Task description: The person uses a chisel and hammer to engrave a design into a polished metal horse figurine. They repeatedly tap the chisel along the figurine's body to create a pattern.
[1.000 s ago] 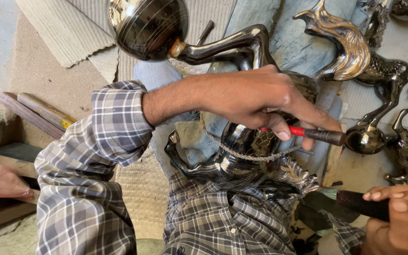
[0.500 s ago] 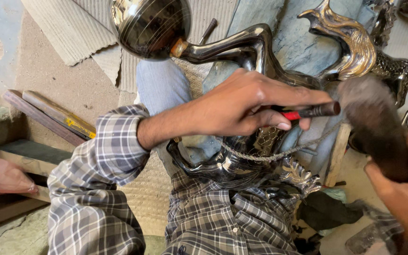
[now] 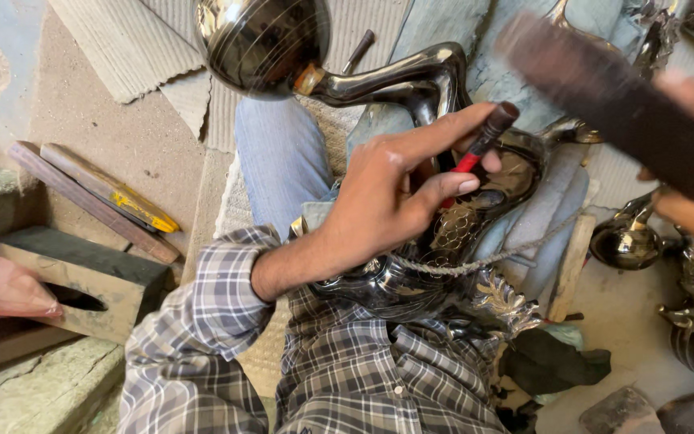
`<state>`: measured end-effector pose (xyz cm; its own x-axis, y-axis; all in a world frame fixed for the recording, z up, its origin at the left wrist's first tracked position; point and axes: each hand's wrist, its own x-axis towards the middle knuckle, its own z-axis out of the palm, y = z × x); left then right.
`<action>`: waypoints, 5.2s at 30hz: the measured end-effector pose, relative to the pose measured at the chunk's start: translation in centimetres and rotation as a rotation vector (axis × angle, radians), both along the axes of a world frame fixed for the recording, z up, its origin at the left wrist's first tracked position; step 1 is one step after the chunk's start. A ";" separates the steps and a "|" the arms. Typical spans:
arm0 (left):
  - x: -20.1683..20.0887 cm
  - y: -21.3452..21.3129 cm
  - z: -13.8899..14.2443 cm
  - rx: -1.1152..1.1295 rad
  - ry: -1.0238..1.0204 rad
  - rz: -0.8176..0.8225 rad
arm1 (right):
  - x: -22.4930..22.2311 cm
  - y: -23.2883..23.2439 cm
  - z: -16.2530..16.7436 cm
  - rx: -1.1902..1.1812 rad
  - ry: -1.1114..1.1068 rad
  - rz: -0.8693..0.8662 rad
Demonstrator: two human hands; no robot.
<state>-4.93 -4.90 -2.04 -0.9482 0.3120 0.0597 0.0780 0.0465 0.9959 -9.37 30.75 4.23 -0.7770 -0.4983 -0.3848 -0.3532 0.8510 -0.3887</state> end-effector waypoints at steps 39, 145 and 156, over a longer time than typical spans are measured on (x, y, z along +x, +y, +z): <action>3.0 0.6 0.1 0.245 -0.138 0.439 | -5.7 -7.9 4.6 -0.106 -0.368 -0.072; 2.4 0.0 0.5 0.058 0.056 0.061 | 1.8 -2.2 1.8 -0.057 0.070 -0.211; 0.6 0.0 0.6 -0.080 0.237 -0.147 | 8.4 1.3 0.1 -0.110 0.005 -0.412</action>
<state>-4.31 -4.93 -1.48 -0.8551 0.4577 0.2435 0.3195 0.0953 0.9428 -0.97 32.08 4.36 -0.9216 -0.1831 -0.3423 0.0058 0.8751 -0.4839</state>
